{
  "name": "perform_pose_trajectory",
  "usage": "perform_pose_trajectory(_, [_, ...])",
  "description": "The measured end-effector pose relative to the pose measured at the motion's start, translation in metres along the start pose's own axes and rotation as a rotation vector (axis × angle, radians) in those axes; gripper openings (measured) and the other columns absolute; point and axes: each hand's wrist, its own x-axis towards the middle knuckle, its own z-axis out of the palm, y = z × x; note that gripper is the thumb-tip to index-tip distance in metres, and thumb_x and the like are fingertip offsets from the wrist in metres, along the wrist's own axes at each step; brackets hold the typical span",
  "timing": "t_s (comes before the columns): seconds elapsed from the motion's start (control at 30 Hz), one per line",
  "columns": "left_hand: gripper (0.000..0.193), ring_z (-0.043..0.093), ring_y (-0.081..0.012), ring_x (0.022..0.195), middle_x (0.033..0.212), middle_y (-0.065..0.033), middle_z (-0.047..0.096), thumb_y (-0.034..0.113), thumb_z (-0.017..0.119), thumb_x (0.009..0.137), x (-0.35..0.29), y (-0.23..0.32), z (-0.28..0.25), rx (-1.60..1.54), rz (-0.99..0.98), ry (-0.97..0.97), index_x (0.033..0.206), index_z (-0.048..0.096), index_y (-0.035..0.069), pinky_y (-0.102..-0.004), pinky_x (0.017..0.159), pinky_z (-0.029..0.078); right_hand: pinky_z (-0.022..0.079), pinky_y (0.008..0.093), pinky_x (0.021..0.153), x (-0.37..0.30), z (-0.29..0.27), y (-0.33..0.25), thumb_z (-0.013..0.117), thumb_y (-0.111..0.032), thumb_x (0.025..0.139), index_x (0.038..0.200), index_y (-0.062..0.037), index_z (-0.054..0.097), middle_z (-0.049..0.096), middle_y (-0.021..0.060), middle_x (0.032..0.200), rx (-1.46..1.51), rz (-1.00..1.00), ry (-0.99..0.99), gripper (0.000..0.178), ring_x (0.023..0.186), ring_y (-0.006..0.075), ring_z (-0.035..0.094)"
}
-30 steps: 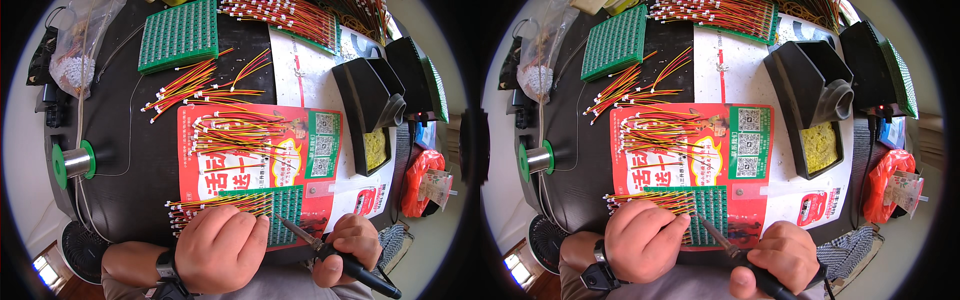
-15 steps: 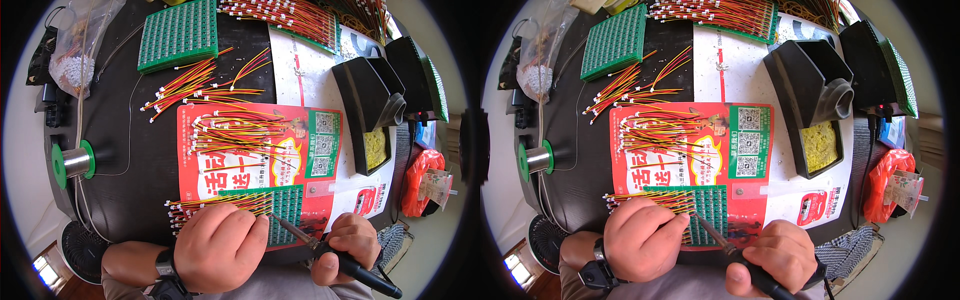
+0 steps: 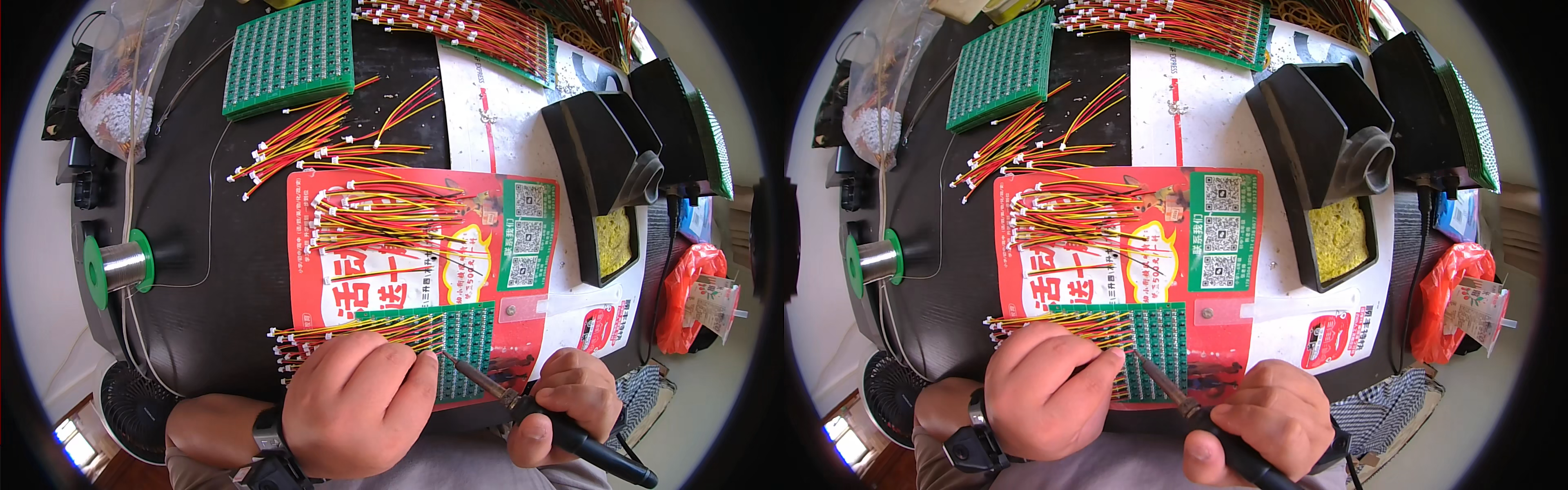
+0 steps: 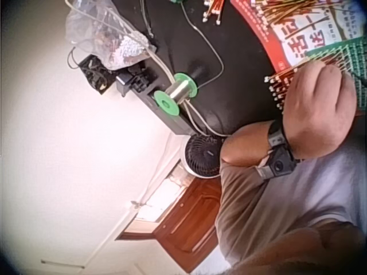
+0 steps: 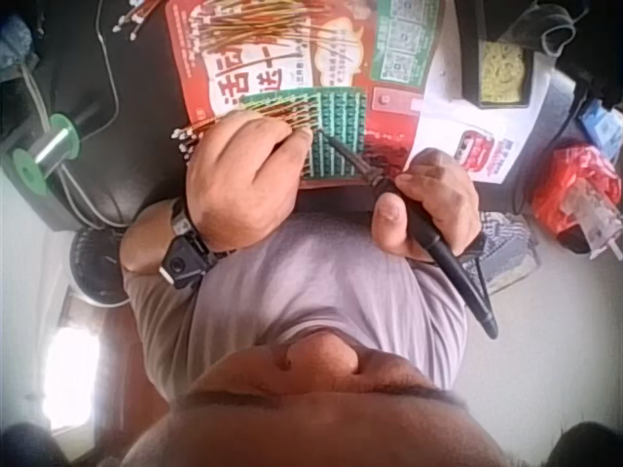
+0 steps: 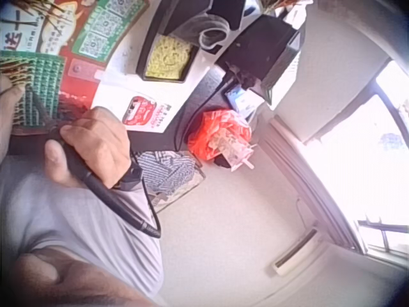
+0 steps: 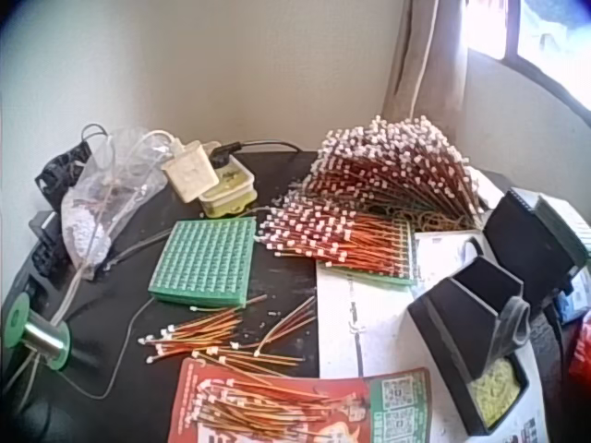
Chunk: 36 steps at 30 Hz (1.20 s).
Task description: Soldering wires onto a printed circuit board.
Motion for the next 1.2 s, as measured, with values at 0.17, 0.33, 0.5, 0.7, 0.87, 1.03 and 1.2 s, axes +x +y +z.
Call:
perform_pose_trajectory(0.17, [0.027, 0.060, -0.0237, 0.064, 0.077, -0.0075, 0.061, -0.003, 0.071, 0.062, 0.003, 0.003, -0.002, 0.022, -0.002, -0.003, 0.090, 0.071, -0.004, -0.0346, 0.058, 0.049, 0.035, 0.0291, 0.041, 0.000, 0.000, -0.001, 0.071, -0.027, 0.085, 0.083, -0.0025, 0.054, 0.049, 0.0031, 0.055, -0.004, -0.001, -0.002, 0.030, 0.044, 0.0141, 0.044])
perform_pose_trajectory(0.33, [0.027, 0.060, -0.0240, 0.064, 0.077, -0.0077, 0.061, -0.003, 0.071, 0.063, 0.009, 0.005, -0.005, 0.024, -0.009, -0.041, 0.090, 0.071, -0.003, -0.0347, 0.058, 0.049, 0.036, 0.0271, 0.043, -0.007, 0.006, 0.004, 0.068, -0.028, 0.089, 0.090, -0.0027, 0.051, 0.049, 0.0033, 0.058, 0.000, -0.074, 0.119, 0.030, 0.045, 0.0127, 0.045])
perform_pose_trajectory(0.5, [0.026, 0.059, -0.0239, 0.064, 0.077, -0.0075, 0.060, -0.003, 0.071, 0.064, 0.003, 0.003, -0.001, 0.018, -0.005, -0.011, 0.090, 0.071, -0.003, -0.0345, 0.057, 0.049, 0.034, 0.0260, 0.043, -0.007, 0.006, 0.001, 0.067, -0.030, 0.091, 0.091, -0.0033, 0.050, 0.048, 0.0029, 0.059, -0.020, -0.027, 0.150, 0.032, 0.047, 0.0122, 0.045])
perform_pose_trajectory(0.7, [0.024, 0.059, -0.0241, 0.063, 0.076, -0.0070, 0.060, -0.004, 0.072, 0.065, 0.000, 0.001, 0.000, 0.015, 0.001, 0.010, 0.089, 0.071, -0.003, -0.0344, 0.058, 0.049, 0.035, 0.0268, 0.044, -0.008, 0.007, -0.001, 0.067, -0.032, 0.091, 0.091, -0.0037, 0.050, 0.047, 0.0033, 0.060, -0.026, -0.015, 0.157, 0.033, 0.048, 0.0127, 0.046])
perform_pose_trajectory(0.87, [0.023, 0.059, -0.0249, 0.064, 0.076, -0.0071, 0.061, -0.005, 0.073, 0.065, 0.003, 0.000, -0.005, 0.008, 0.008, 0.036, 0.089, 0.071, -0.002, -0.0354, 0.059, 0.049, 0.035, 0.0275, 0.046, -0.009, 0.005, -0.003, 0.066, -0.032, 0.092, 0.090, -0.0038, 0.049, 0.047, 0.0047, 0.062, -0.029, 0.002, 0.179, 0.033, 0.051, 0.0133, 0.046])
perform_pose_trajectory(1.03, [0.018, 0.063, -0.0310, 0.069, 0.079, -0.0116, 0.066, -0.008, 0.074, 0.071, 0.025, -0.020, -0.039, 0.125, -0.204, 0.124, 0.086, 0.070, 0.000, -0.0399, 0.062, 0.050, 0.033, 0.0284, 0.047, -0.010, 0.000, -0.001, 0.065, -0.032, 0.093, 0.093, -0.0029, 0.051, 0.047, 0.0053, 0.062, 0.006, 0.021, 0.123, 0.032, 0.053, 0.0133, 0.046])
perform_pose_trajectory(1.2, [0.020, 0.064, -0.0343, 0.077, 0.087, -0.0150, 0.065, -0.008, 0.071, 0.075, 0.026, -0.031, -0.038, 0.144, -0.258, 0.027, 0.094, 0.069, -0.001, -0.0410, 0.069, 0.050, 0.038, 0.0314, 0.040, -0.007, -0.002, 0.005, 0.076, -0.018, 0.082, 0.089, 0.0007, 0.056, 0.051, 0.0046, 0.059, 0.055, -0.053, 0.142, 0.028, 0.043, 0.0171, 0.046])
